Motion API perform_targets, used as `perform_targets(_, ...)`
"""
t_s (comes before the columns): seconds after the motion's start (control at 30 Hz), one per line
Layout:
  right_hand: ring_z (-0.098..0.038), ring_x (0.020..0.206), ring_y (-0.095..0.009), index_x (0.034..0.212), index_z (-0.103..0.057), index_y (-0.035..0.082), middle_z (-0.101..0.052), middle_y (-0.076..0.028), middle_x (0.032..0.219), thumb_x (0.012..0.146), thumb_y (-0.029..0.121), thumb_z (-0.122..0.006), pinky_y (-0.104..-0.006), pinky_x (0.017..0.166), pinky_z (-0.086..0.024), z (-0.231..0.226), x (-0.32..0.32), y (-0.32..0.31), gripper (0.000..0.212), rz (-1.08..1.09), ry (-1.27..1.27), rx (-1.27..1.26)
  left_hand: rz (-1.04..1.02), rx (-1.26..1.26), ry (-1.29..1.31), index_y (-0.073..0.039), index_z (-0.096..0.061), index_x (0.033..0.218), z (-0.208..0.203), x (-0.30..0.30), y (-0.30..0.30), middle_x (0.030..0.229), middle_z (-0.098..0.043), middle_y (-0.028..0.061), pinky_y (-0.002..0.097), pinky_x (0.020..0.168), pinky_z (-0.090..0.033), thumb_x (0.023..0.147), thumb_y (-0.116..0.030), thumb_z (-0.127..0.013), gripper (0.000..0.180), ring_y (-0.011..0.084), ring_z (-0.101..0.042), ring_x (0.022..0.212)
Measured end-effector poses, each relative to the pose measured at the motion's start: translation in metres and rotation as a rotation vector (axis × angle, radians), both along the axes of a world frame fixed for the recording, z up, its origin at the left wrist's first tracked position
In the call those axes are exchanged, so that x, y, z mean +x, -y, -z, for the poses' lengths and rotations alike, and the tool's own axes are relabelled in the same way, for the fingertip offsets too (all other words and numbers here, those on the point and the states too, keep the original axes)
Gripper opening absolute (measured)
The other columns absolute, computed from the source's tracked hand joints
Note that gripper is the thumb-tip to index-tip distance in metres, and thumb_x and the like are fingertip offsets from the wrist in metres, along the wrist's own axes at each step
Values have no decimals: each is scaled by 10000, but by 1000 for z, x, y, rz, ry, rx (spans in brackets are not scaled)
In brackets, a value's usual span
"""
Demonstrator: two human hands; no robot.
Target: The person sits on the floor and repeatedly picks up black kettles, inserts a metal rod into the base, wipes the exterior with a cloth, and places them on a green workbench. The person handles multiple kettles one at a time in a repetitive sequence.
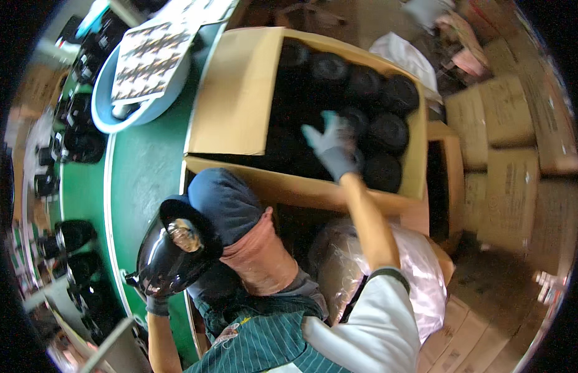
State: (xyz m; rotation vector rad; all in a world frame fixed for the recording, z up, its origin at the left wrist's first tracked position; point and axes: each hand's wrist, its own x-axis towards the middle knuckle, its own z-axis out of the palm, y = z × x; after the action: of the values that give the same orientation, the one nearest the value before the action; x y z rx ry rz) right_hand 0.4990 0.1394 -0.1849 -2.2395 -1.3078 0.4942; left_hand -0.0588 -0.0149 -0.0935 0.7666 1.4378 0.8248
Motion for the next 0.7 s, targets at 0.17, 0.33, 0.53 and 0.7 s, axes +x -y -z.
perform_targets(0.17,-121,1554,-476,1654,40,112,-130,-299,1678,770,616,-804,-611,1236,-146,53,79,-44,1322,124,447,-787,-38,-105,71,59,-511,1447,10,0,14,1402,-610,205,459,1062,-486,969,-294,-627,606,302,-618,1230)
perform_targets(0.33,-137,1549,-477,1643,93,189,-131,-320,1665,763,592,-831,-565,1250,-149,88,82,-50,1339,180,420,-690,-154,-178,122,49,-506,1454,14,5,50,1410,-602,205,473,1054,-493,981,-303,-608,598,314,-616,1230)
perform_targets(0.53,-320,1462,-454,1620,-95,237,-333,-273,1568,726,542,-873,-567,1189,-285,105,106,-48,1224,233,392,-648,-213,-179,109,37,-499,1461,9,7,65,1420,-592,205,490,1045,-500,996,-314,-585,589,330,-614,1229)
perform_targets(0.7,-334,1446,-428,1621,-182,280,-322,-222,1583,698,512,-894,-560,1166,-330,96,98,-34,1188,166,447,-528,-253,-126,111,27,-494,1468,9,6,70,1428,-584,205,504,1038,-506,1009,-324,-565,582,342,-612,1229)
